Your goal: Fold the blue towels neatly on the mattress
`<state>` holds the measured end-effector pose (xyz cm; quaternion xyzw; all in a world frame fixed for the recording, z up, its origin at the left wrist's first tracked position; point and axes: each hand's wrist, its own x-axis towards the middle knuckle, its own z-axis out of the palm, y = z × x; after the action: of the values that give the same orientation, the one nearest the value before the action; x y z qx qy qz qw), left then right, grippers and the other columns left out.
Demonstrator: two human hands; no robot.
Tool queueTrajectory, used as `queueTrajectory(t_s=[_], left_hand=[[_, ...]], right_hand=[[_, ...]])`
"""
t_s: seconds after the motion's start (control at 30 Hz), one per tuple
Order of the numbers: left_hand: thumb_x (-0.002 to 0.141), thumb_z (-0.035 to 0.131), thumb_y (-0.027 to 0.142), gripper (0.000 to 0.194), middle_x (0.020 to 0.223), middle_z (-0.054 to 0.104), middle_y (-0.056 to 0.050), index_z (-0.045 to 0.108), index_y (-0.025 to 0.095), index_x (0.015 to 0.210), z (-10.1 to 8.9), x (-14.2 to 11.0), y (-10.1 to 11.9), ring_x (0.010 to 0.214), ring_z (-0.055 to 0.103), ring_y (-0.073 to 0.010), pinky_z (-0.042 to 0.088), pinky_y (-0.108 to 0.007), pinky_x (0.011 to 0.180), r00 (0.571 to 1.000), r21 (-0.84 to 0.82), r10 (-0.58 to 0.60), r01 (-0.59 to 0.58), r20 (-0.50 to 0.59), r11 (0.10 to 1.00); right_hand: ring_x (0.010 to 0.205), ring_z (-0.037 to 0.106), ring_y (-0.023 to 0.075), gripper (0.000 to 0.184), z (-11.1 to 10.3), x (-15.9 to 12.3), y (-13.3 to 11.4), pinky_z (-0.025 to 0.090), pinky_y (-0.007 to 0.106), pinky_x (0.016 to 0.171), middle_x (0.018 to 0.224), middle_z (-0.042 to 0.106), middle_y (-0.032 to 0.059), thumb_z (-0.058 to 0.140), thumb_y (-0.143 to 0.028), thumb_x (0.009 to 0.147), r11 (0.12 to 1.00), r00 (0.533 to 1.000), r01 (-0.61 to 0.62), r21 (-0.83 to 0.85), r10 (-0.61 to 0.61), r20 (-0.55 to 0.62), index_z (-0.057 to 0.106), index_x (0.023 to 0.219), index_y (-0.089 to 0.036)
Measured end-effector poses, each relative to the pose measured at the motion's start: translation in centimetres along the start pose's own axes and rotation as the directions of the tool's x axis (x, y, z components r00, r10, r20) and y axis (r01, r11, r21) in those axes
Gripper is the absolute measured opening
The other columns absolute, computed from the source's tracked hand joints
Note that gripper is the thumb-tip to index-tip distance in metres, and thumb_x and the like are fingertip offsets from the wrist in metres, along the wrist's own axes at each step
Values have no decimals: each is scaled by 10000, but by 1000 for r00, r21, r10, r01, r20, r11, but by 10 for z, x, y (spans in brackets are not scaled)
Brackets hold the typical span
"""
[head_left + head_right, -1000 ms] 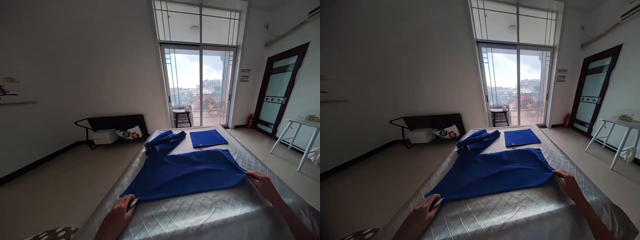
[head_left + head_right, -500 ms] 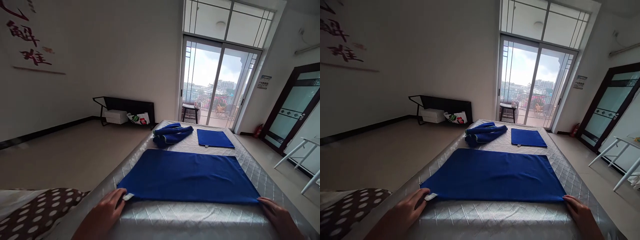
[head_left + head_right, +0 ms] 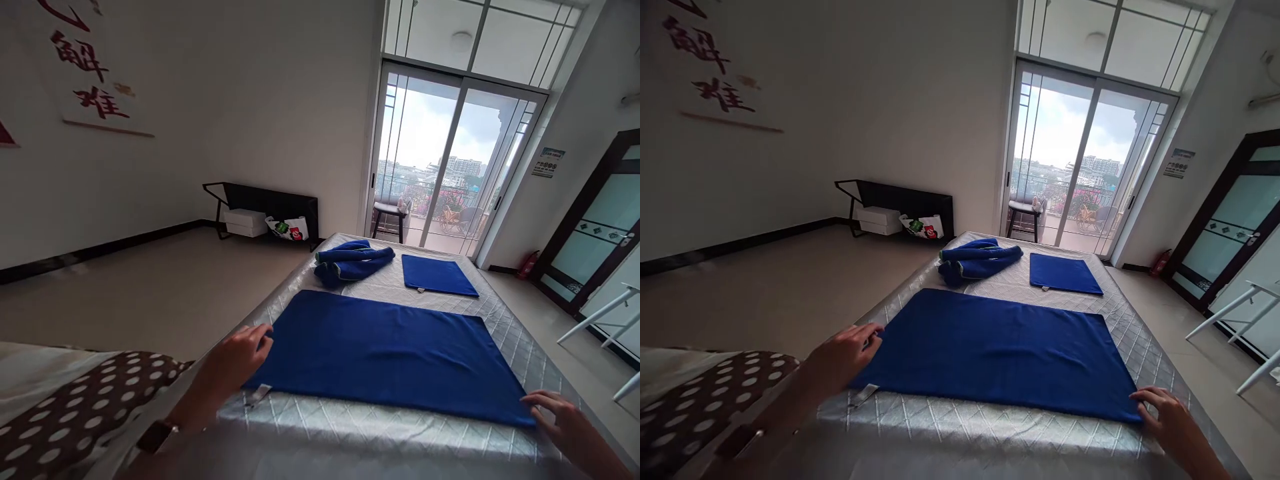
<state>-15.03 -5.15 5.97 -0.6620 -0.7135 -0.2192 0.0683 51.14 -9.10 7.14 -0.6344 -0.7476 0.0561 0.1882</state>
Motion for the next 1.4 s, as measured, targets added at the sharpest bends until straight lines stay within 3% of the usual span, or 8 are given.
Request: queueTrajectory(t_s=[0.13,0.27,0.47,0.67,0.8,0.9,1.03,1.4], left_hand=[[906,350,315,466,1255,720,-124,713,164,1157,19,67,24,1202,639,-269,484,-375,1037,979,10,87,-90,186,996],[953,347,365,512,1451,599,-127,644,173,1322,53,107,30,1356,532,-283,408,-422,1137,973,41,65,-76,220,996],[1012,301,421,573,1612,403,-112,496,174,1491,88,113,11,1503,339,-242,263,-402,1232,960,86,33,-59,277,995],[1021,275,439,637,1648,296,-135,353,127,1571,88,108,6,1539,241,-269,207,-461,1251,946,122,-27,-13,323,992],[1013,245,516,699,1652,287,-137,318,120,1584,86,110,5,1544,221,-283,188,-502,1254,928,146,-80,29,363,989],[1010,241,493,683,1647,296,-144,340,121,1574,88,111,5,1535,249,-293,196,-532,1247,932,178,-85,23,353,984],[1008,258,467,655,1632,336,-142,375,132,1558,89,112,6,1520,291,-305,208,-551,1239,942,185,-69,7,329,983],[985,290,414,632,1581,435,-170,468,78,1489,82,115,18,1487,356,-320,213,-542,1237,952,190,-105,50,288,980]], right_hand=[[1022,740,291,416,4,45,-40,575,444,967,1071,790,68,439,-504,904,999,1000,9,43,-10,23,798,988,-313],[1148,691,285,431,29,92,-82,507,463,1071,1191,757,67,414,-471,932,993,997,59,98,-63,43,768,1089,-281],[1362,540,281,470,88,159,-141,408,455,1175,1450,607,92,448,-434,974,984,984,158,84,-165,72,662,1333,-217],[1539,239,248,638,147,197,-260,206,422,1259,1639,335,122,290,-465,1045,969,933,243,43,-245,265,394,1555,-96],[1558,163,244,685,166,198,-298,107,441,1270,1665,256,110,235,-510,1049,973,922,232,16,-225,315,297,1596,-102],[1559,156,225,671,164,198,-291,106,446,1269,1669,242,61,222,-527,1043,976,922,219,7,-209,325,283,1609,-172],[1557,172,212,650,152,198,-249,122,430,1266,1670,256,29,215,-534,1042,983,940,168,-66,-140,310,299,1607,-223],[1536,241,251,700,87,177,-32,233,451,1244,1651,310,133,198,-490,1018,924,954,-224,-310,273,127,344,1578,-97]])
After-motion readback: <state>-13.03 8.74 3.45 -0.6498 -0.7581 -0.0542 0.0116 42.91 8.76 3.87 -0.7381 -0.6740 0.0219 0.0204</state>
